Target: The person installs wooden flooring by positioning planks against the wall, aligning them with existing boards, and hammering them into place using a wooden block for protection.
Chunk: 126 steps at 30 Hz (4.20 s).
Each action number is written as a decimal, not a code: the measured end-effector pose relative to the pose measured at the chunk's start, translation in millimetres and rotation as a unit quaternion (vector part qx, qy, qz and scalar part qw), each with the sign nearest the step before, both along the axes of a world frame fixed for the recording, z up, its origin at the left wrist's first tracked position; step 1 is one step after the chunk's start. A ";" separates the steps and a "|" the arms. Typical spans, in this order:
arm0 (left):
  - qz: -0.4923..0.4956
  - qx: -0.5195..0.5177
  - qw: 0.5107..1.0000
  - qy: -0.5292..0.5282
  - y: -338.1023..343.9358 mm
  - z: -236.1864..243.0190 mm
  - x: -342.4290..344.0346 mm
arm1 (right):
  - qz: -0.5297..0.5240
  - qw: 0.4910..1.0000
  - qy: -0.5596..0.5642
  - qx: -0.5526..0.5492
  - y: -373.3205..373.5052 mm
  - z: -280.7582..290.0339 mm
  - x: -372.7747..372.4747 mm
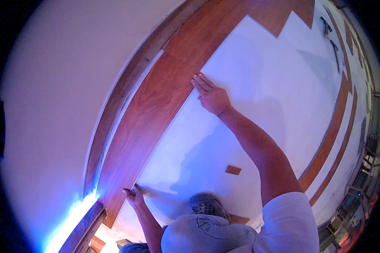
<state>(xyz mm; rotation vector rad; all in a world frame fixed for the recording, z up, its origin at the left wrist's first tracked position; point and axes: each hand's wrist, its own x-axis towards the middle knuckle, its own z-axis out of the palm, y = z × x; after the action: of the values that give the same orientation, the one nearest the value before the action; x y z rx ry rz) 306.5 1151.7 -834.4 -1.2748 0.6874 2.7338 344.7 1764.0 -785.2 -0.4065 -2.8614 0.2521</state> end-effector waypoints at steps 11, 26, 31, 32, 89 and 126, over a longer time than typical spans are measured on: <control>0.004 -0.040 0.999 0.000 28.1 19.4 2.8 | 0.024 0.999 0.001 0.028 -0.1 3.7 1.0; -0.032 -0.087 0.995 -0.036 53.6 50.9 -1.6 | 0.008 0.999 0.040 0.026 2.4 -4.3 1.2; -0.085 -0.122 0.985 -0.083 56.2 55.4 2.0 | -0.003 0.998 0.063 0.003 6.2 2.1 0.5; -0.095 -0.091 0.987 -0.093 57.3 53.9 3.1 | 0.002 0.998 0.063 -0.005 7.0 3.4 -2.6; -0.229 -0.858 0.410 -0.206 -135.1 39.2 50.8 | 0.050 0.988 -0.066 0.129 10.7 -15.4 -12.5; -0.169 -0.876 0.450 -0.042 -327.9 49.8 99.8 | 0.279 0.814 -0.495 0.117 -224.2 166.7 22.5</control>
<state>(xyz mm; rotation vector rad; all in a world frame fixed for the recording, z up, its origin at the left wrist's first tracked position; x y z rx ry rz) 406.2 823.8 -784.6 -0.7381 3.3869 0.6520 367.1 1539.7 -618.5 0.5663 -3.8980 -0.3432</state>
